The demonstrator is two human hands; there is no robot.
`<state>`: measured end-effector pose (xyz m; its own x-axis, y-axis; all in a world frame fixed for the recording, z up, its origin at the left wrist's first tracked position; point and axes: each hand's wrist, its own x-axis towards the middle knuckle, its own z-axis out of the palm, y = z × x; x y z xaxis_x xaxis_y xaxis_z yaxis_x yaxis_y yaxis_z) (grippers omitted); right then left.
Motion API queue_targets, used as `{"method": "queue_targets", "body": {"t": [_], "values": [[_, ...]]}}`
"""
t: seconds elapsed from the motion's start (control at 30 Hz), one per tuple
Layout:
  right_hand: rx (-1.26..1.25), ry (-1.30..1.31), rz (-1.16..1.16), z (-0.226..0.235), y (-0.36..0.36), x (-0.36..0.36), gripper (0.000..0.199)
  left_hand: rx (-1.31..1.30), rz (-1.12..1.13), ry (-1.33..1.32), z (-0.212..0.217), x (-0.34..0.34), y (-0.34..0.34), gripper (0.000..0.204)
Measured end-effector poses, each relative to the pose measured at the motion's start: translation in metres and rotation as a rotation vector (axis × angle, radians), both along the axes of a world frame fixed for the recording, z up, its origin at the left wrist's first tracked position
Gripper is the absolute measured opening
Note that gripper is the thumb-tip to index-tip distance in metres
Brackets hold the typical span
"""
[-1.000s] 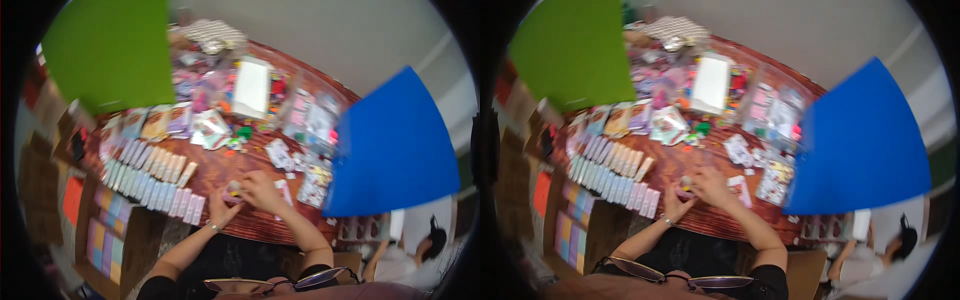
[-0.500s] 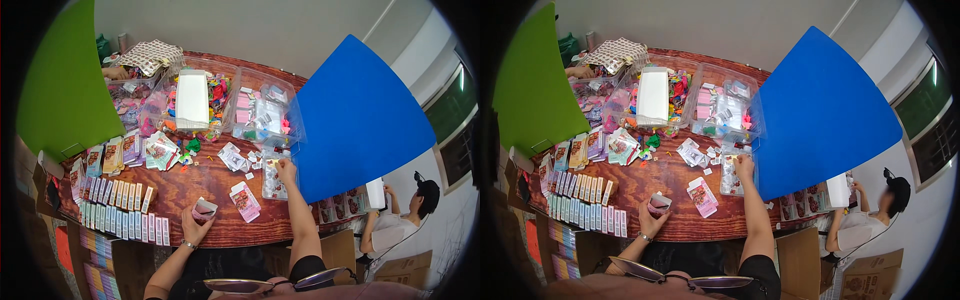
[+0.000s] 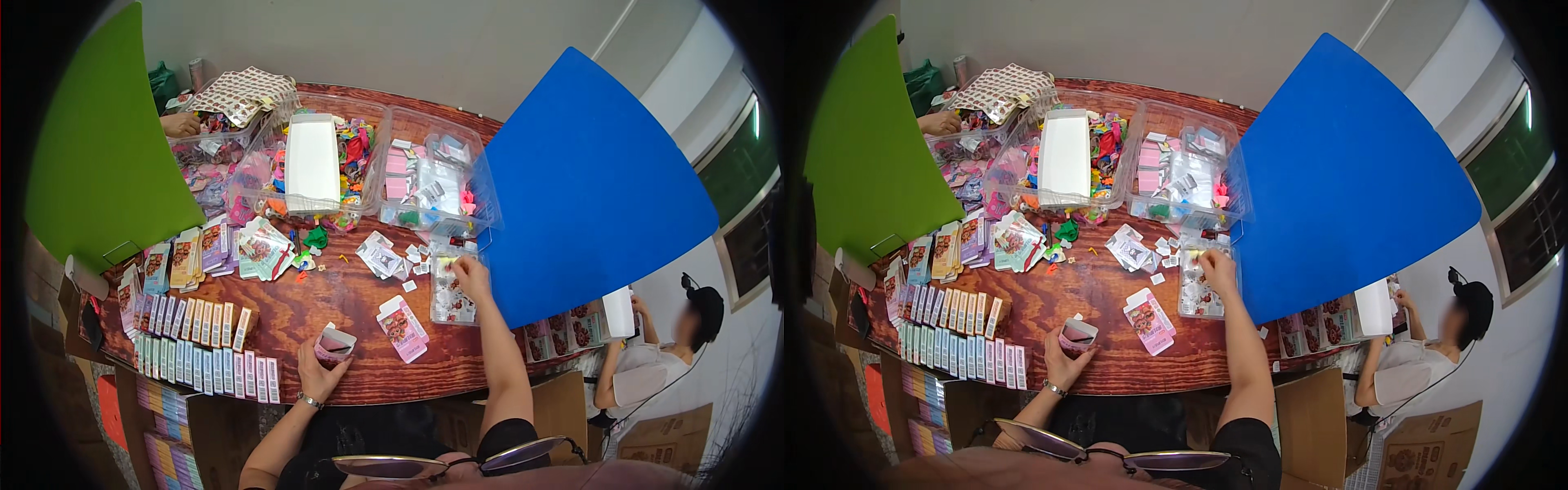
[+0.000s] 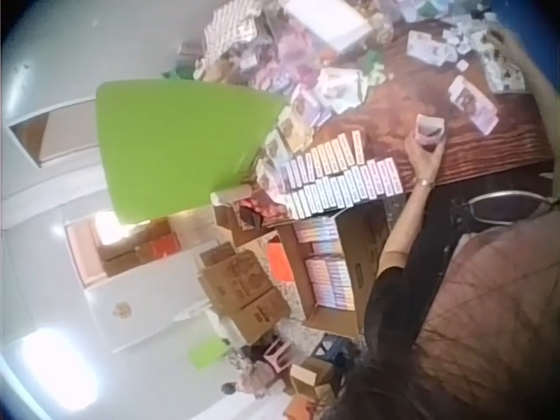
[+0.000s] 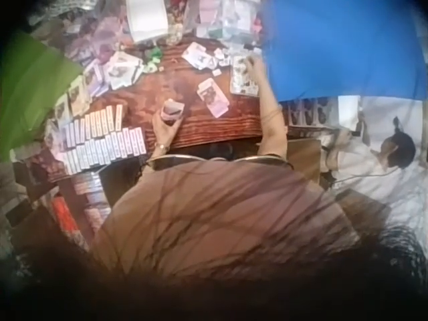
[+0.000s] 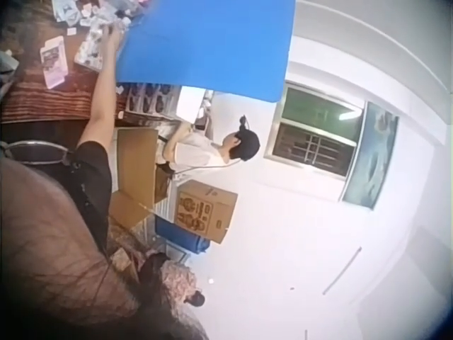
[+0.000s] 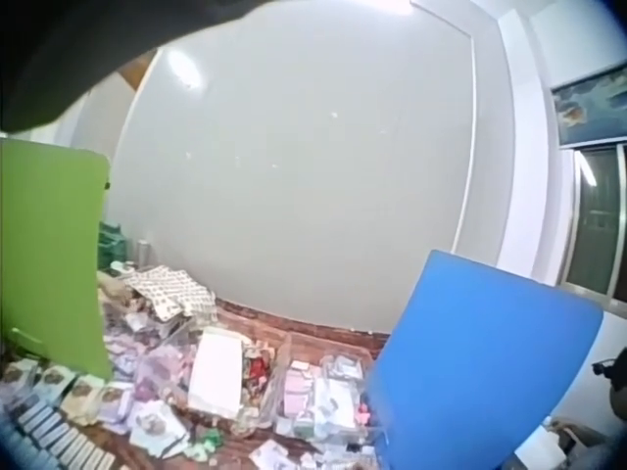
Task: Organizing and stacking small colorful packages into neat rows on a workbench.
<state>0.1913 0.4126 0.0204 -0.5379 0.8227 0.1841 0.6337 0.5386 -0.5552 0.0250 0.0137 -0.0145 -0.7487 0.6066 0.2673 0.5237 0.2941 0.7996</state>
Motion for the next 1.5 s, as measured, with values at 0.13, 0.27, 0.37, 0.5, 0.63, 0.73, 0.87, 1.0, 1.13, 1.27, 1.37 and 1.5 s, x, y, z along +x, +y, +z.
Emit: {"method": "queue_targets", "body": {"t": [0.13, 0.27, 0.37, 0.5, 0.63, 0.73, 0.87, 1.0, 1.13, 1.27, 1.37, 1.5], "values": [[-0.153, -0.205, 0.321, 0.004, -0.008, 0.023, 0.015, -0.003, -0.01, -0.002, 0.002, 0.0, 0.001, 0.075], [-0.106, -0.358, 0.326, -0.007, -0.023, 0.026, 0.023, 0.011, -0.014, 0.005, 0.002, 0.001, 0.001, 0.075], [-0.087, -0.446, 0.274, -0.008, -0.028, 0.02, 0.021, 0.002, -0.014, -0.001, 0.004, 0.002, 0.001, 0.076], [-0.002, -0.398, 0.27, -0.014, -0.029, 0.025, 0.016, 0.027, -0.006, -0.014, 0.005, 0.004, 0.001, 0.072], [0.014, -0.307, 0.282, -0.006, -0.022, 0.029, 0.014, 0.01, 0.001, -0.004, 0.001, 0.002, 0.0, 0.076], [-0.303, -0.091, 0.215, 0.004, -0.018, 0.033, 0.016, -0.011, 0.01, -0.012, -0.001, 0.001, -0.001, 0.075], [-0.307, -0.166, 0.301, 0.002, -0.017, 0.029, 0.019, -0.004, 0.016, -0.027, 0.0, 0.002, 0.0, 0.074], [-0.049, -0.311, 0.189, -0.015, -0.013, 0.015, 0.024, 0.015, -0.005, -0.026, -0.001, 0.004, 0.002, 0.074], [0.014, -0.49, 0.127, -0.017, -0.02, -0.001, 0.024, -0.001, 0.012, -0.018, -0.002, 0.004, 0.0, 0.075], [-0.003, -0.535, 0.112, -0.018, -0.019, 0.0, 0.024, 0.008, 0.009, -0.027, -0.001, 0.005, 0.001, 0.075], [-0.005, -0.49, 0.078, -0.014, -0.02, 0.0, 0.023, 0.01, 0.003, -0.019, -0.001, 0.004, 0.001, 0.076], [-0.089, -0.45, 0.178, -0.001, -0.031, -0.002, 0.022, 0.007, 0.004, -0.01, 0.0, 0.004, -0.002, 0.076]]}}
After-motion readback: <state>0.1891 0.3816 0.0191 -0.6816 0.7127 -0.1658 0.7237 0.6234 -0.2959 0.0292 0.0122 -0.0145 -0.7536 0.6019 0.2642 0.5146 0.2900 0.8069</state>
